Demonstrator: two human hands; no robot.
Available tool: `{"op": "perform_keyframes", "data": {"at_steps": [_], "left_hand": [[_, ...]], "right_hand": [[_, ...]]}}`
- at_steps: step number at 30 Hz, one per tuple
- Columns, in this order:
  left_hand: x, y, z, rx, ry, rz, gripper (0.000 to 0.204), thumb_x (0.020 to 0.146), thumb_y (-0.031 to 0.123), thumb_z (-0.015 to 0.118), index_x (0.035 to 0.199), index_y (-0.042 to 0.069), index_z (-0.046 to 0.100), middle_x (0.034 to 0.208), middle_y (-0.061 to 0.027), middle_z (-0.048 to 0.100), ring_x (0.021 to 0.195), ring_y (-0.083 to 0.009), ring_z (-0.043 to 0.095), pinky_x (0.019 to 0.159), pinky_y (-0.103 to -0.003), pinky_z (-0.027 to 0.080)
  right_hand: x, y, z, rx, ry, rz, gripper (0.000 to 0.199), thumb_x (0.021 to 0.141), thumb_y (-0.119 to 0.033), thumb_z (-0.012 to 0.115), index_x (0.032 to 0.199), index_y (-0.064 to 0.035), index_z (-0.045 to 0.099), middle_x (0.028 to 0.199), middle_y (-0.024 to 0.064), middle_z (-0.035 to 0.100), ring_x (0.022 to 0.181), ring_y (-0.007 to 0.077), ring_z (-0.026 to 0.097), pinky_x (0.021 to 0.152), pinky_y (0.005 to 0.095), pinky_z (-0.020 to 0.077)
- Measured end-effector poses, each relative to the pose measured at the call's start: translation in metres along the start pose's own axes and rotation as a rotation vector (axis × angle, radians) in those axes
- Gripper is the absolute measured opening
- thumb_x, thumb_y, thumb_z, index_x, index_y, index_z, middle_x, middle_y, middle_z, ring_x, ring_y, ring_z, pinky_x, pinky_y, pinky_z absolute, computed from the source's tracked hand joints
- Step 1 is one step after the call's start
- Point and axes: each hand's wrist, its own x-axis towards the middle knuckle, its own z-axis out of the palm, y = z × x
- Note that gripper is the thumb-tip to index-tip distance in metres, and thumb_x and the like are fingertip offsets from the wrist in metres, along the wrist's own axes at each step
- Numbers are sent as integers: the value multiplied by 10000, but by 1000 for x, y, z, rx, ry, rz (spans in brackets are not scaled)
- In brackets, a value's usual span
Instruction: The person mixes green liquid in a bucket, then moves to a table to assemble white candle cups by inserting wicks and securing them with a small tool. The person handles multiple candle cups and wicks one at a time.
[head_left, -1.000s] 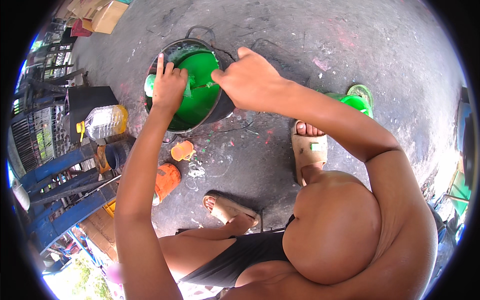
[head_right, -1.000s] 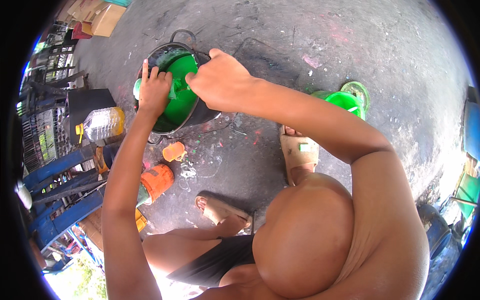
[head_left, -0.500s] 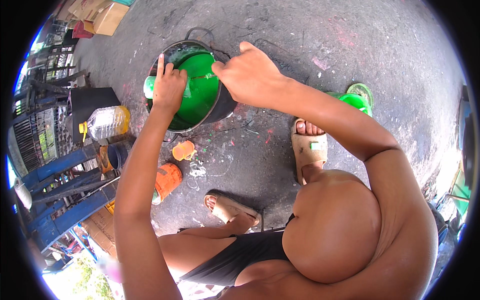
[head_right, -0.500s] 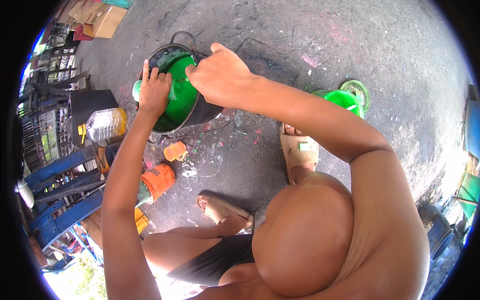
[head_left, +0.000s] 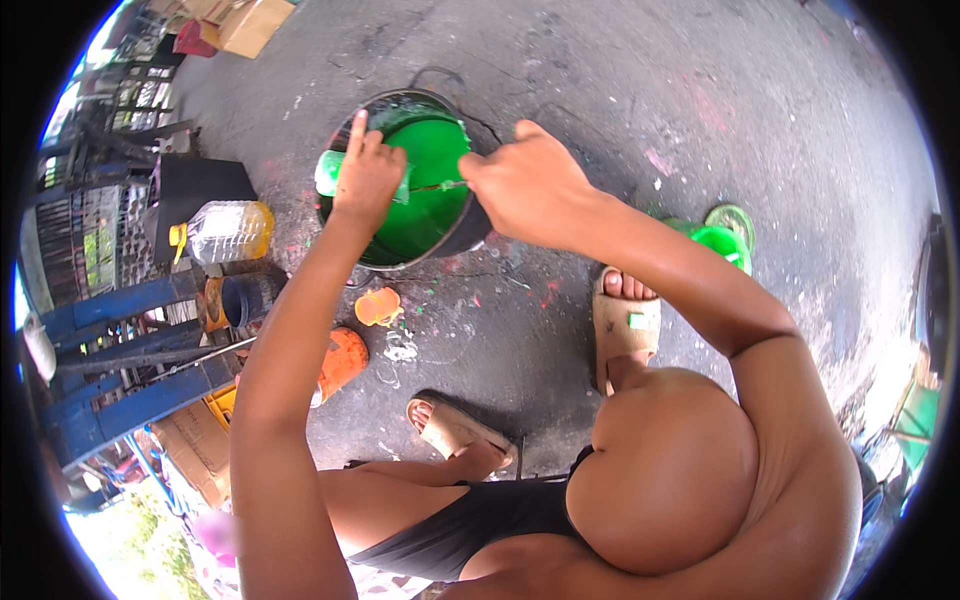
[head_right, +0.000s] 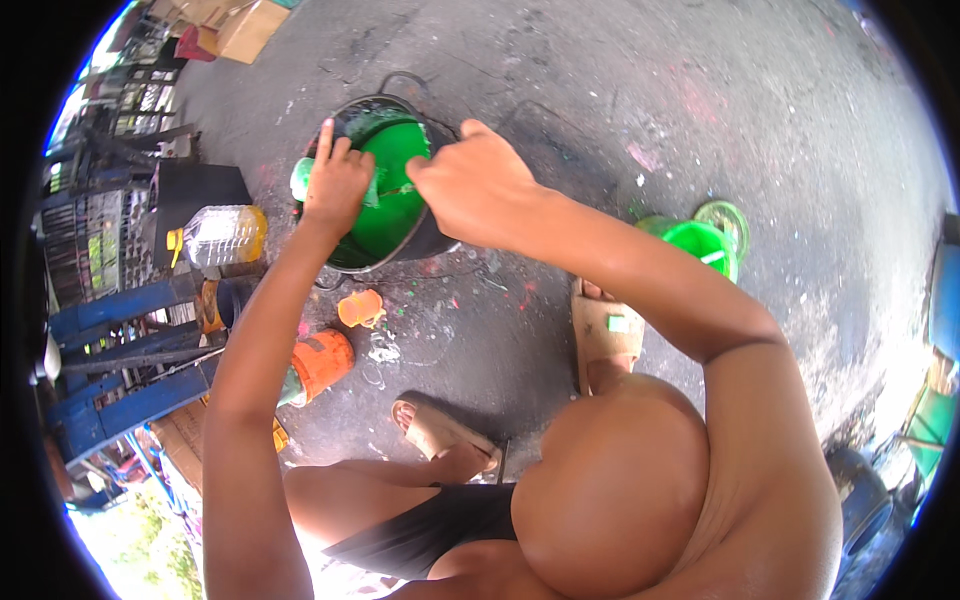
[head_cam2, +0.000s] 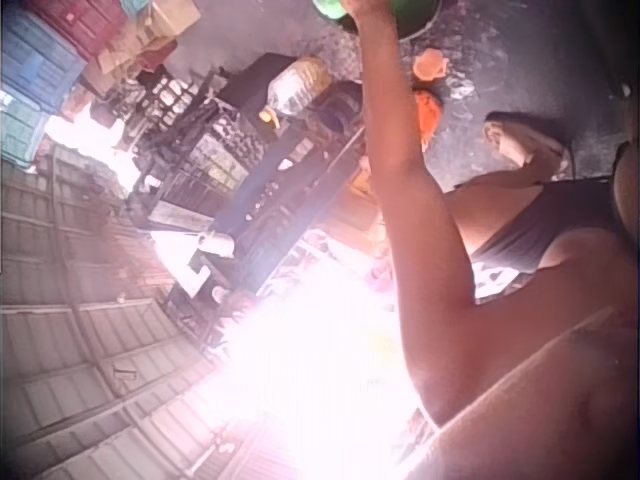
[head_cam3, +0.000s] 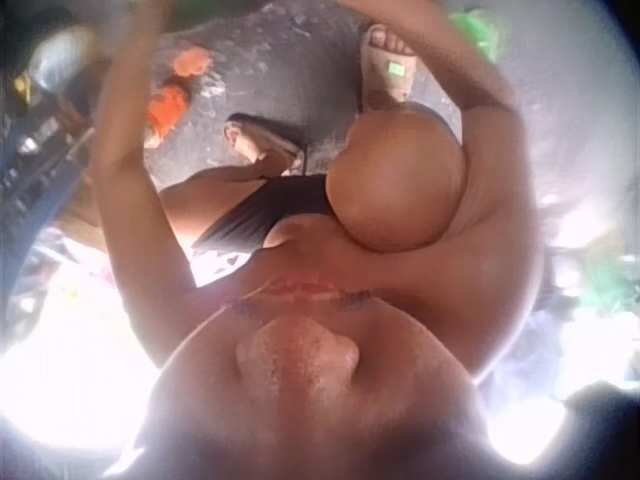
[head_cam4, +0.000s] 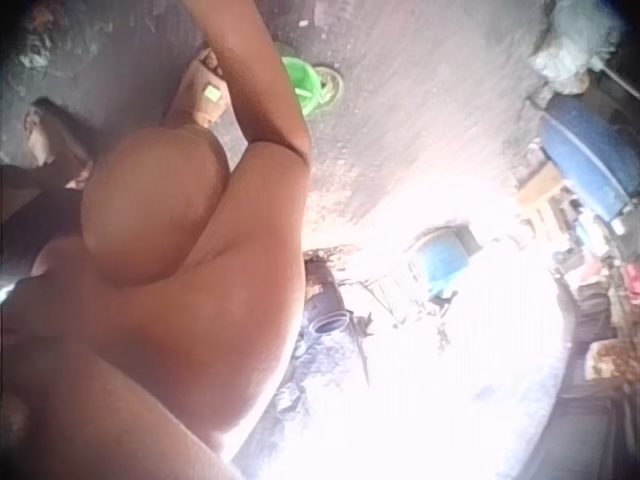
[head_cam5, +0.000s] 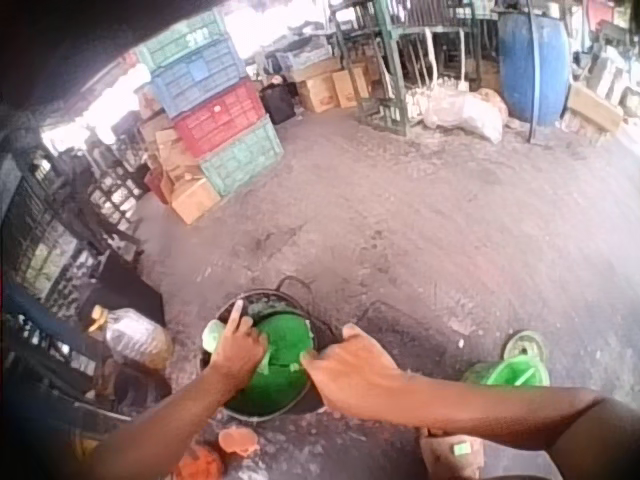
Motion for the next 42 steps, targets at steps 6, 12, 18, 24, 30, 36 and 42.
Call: {"op": "perform_keyframes", "data": {"at_steps": [6,12,18,24,30,36,42], "left_hand": [[2,-1,-12,51,-125,14,266,844,178,753,1074,65,684,920,-55,703,1149,-270,610,1332,-586,106],[1,-3,-13,53,-167,10,277,867,210,762,1093,71,681,934,-44,706,1183,-266,601,1340,-573,81],[0,-3,-12,68,-112,23,240,805,153,766,1007,73,666,888,-60,682,1124,-270,608,1329,-584,129],[-2,-2,-13,69,-109,31,251,802,152,770,1012,72,659,891,-59,679,1133,-269,605,1330,-587,123],[-3,-1,-16,77,-145,33,268,813,156,765,1044,68,659,915,-53,681,1148,-270,599,1331,-587,116],[-4,-3,-12,46,-109,27,256,815,150,759,1038,70,664,920,-56,682,1141,-269,602,1331,-587,116],[-12,-1,-15,18,-86,13,223,854,172,714,1051,72,683,938,-58,691,1153,-269,603,1326,-583,133]], "right_hand": [[2,-4,5,-68,73,-20,147,839,-145,700,930,-52,632,591,111,658,555,313,665,806,428,456],[6,1,-4,-19,41,24,136,835,-129,699,928,-53,636,589,104,655,565,310,668,791,432,449],[3,-2,7,2,-11,-22,82,869,-125,674,904,-57,641,565,108,635,526,310,632,758,432,439],[7,2,1,-60,65,10,73,888,-126,665,903,-58,642,561,110,632,519,319,623,756,435,437],[3,-1,-8,28,36,-7,72,894,-120,661,904,-51,643,563,116,633,525,323,623,769,436,435],[3,-6,-1,-31,-8,-16,87,922,-133,653,909,-47,647,573,123,636,527,319,627,772,442,435],[1,-3,-10,-46,112,16,65,916,-118,654,921,-53,649,614,117,656,517,309,630,752,439,440]]}}
